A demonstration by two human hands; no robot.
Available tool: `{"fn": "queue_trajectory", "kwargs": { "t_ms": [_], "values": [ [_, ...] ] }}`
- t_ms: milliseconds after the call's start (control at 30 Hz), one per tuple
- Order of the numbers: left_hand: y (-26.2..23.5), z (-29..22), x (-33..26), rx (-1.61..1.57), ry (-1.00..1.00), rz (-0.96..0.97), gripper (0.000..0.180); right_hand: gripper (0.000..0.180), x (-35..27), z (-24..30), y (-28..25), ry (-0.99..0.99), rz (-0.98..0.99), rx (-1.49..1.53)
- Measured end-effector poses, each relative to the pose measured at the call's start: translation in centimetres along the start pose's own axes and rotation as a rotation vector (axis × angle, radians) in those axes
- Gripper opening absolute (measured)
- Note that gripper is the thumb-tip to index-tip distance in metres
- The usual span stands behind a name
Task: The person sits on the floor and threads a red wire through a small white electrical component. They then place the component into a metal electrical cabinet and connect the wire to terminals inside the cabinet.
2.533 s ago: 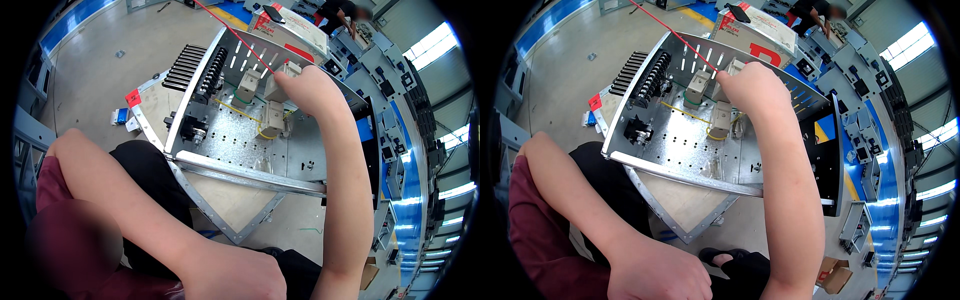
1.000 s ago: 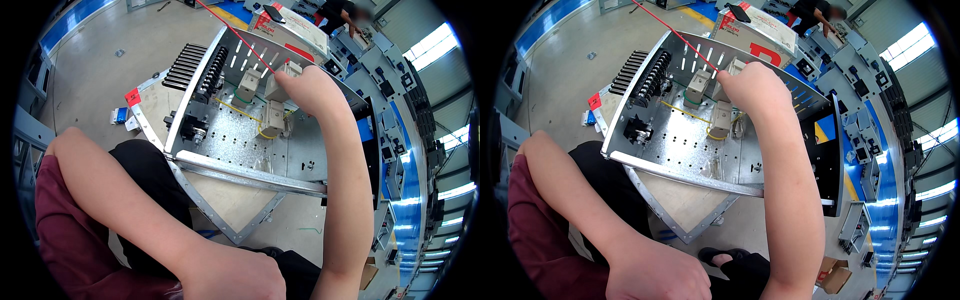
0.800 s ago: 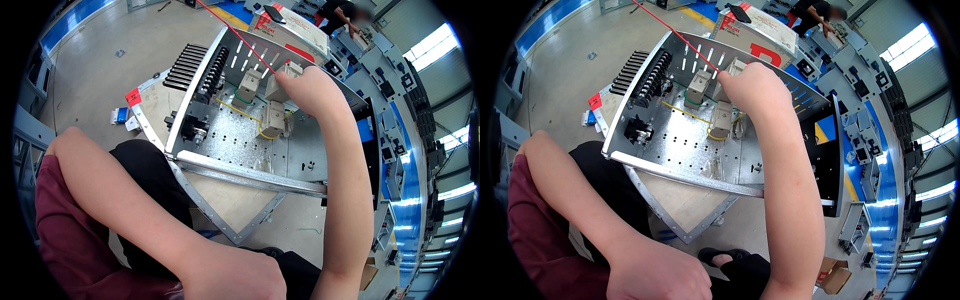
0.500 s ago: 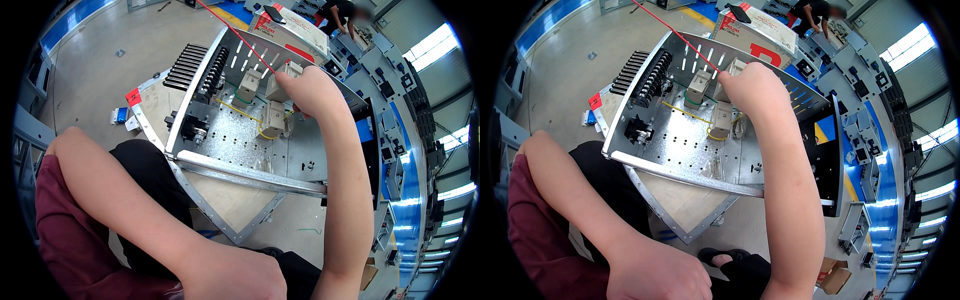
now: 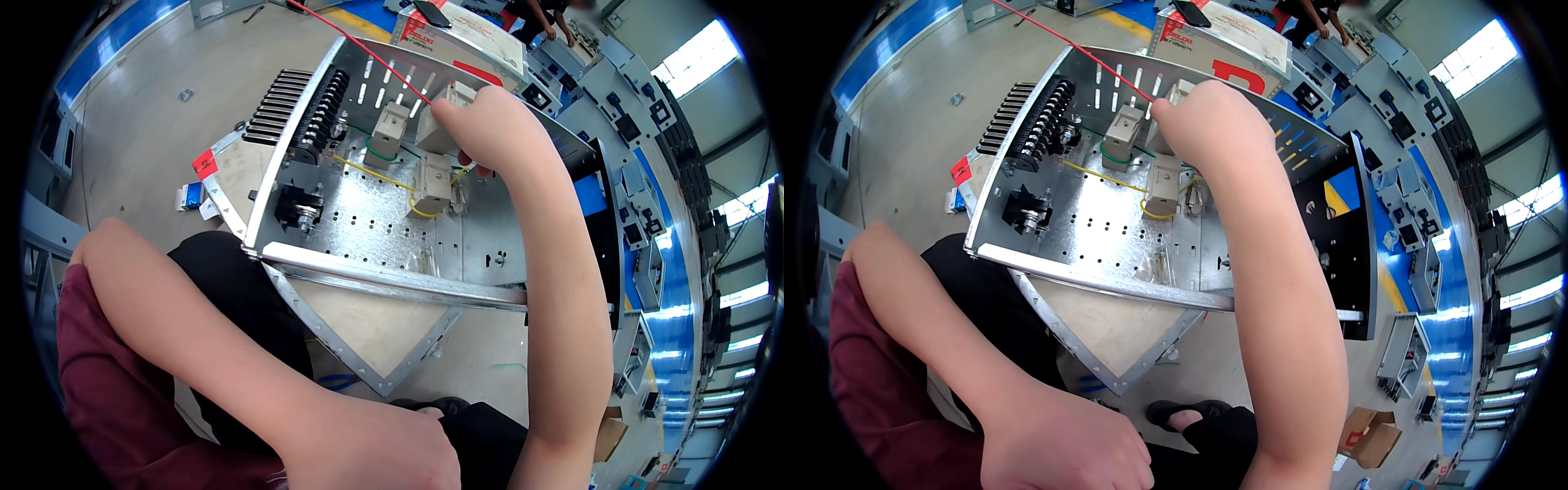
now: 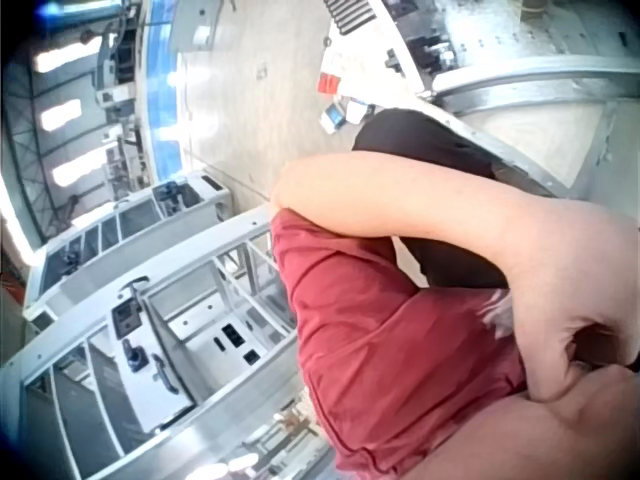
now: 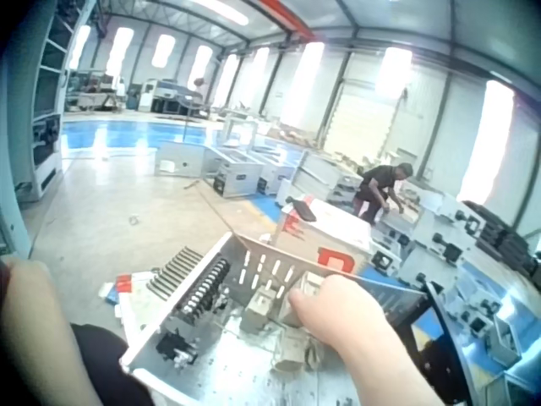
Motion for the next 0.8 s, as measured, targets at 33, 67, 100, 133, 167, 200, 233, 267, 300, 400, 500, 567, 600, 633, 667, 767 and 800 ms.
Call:
{"fn": "queue_trajectory", "kwargs": {
  "t_ms": [33, 67, 100, 133, 167, 200, 233, 267, 300, 400, 500, 567, 600, 633, 667, 767, 800],
  "values": [
    [0.1, 0.2, 0.0, -0.012, -0.023, 0.012, 0.032, 0.054, 0.0, 0.0, 0.0, -0.010, -0.003, 0.013],
    [0.3, 0.3, 0.0, -0.023, -0.047, 0.024, 0.031, 0.055, 0.1, 0.1, 0.0, -0.019, 0.000, 0.008],
    [0.4, 0.5, 0.1, -0.035, -0.070, 0.036, 0.031, 0.055, 0.1, 0.1, 0.0, -0.028, 0.003, 0.004],
    [0.5, 0.6, 0.1, -0.047, -0.086, 0.050, 0.031, 0.055, 0.1, 0.2, 0.1, -0.036, 0.007, -0.002],
    [0.5, 0.8, 0.1, -0.059, -0.103, 0.063, 0.030, 0.055, 0.0, 0.2, 0.0, -0.040, 0.002, 0.006],
    [0.6, 1.0, 0.1, -0.071, -0.119, 0.077, 0.030, 0.055, 0.0, 0.2, 0.0, -0.045, -0.003, 0.015],
    [0.8, 1.3, 0.1, -0.095, -0.143, 0.090, 0.030, 0.055, -0.2, 0.0, -0.2, -0.043, -0.012, 0.026],
    [1.0, 1.5, 0.1, -0.118, -0.167, 0.104, 0.030, 0.053, 0.1, 0.1, -0.3, -0.093, -0.046, 0.014],
    [1.2, 1.8, 0.1, -0.141, -0.192, 0.118, 0.030, 0.053, 0.6, 0.2, -0.3, -0.142, -0.080, 0.001],
    [2.1, 2.4, 0.0, -0.127, -0.269, 0.221, 0.029, 0.055, 0.5, 0.6, -0.4, -0.196, -0.135, -0.005],
    [3.3, 3.6, -0.7, -0.240, -0.464, 0.353, 0.028, 0.055, 0.1, 0.4, -1.3, -0.202, -0.200, -0.037],
    [3.2, 4.0, -0.8, -0.243, -0.478, 0.342, 0.027, 0.048, -0.3, 0.4, -1.1, -0.177, -0.164, -0.010],
    [3.2, 4.1, -0.9, -0.244, -0.485, 0.336, 0.027, 0.052, -0.4, 0.5, -1.3, -0.166, -0.145, 0.003],
    [2.9, 4.0, -0.9, -0.269, -0.479, 0.323, 0.028, 0.055, -3.3, 1.4, -2.7, -0.197, -0.029, 0.127],
    [2.6, 3.9, -0.3, -0.297, -0.460, 0.328, 0.028, 0.054, -3.5, 1.2, -3.2, -0.190, -0.046, 0.123],
    [4.0, 4.2, -0.8, -0.409, -0.465, 0.364, 0.029, 0.051, -3.3, 1.1, -3.6, -0.199, -0.078, 0.109],
    [4.7, 4.3, -1.1, -0.451, -0.476, 0.379, 0.029, 0.051, -3.0, 1.1, -3.4, -0.215, -0.082, 0.104]
  ]
}}
Point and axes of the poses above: each hand's wrist, its own x-axis towards the middle knuckle, its own y-axis out of the palm, z = x × y, the point moved 10 cm from there along x, towards the middle knuckle, and after that the axes turned 15 degrees about x, right-handed, at the moved point
